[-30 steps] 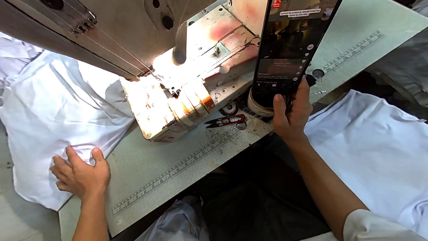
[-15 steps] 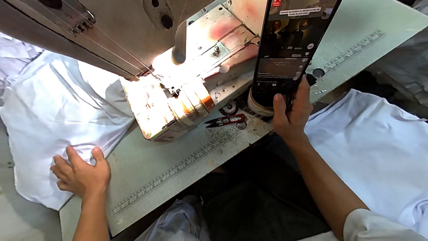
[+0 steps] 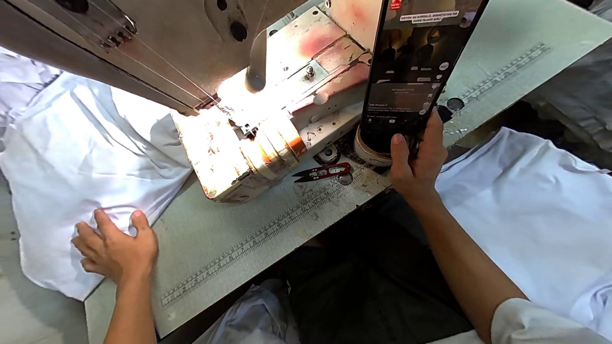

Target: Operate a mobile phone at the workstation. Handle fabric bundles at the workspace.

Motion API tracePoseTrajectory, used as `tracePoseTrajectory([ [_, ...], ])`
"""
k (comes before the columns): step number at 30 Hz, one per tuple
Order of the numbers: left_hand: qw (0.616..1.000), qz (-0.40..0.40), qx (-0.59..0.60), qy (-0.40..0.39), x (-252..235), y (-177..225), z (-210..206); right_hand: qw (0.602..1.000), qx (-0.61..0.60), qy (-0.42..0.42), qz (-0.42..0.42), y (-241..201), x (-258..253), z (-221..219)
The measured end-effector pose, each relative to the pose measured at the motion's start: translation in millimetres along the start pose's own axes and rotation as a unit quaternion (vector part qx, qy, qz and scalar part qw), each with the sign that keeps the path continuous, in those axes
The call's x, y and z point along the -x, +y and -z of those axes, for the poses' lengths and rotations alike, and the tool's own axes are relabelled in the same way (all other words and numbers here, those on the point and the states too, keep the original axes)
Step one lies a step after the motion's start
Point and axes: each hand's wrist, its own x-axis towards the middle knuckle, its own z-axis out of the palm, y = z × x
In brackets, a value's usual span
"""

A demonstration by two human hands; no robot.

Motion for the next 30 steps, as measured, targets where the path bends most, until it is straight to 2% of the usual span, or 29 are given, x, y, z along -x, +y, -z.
tracePoseTrajectory([
  [30, 1.0, -0.002, 0.002, -0.001, -0.7, -0.7, -0.1, 1.0, -0.001, 0.0, 0.001, -0.1, 0.1, 0.4],
])
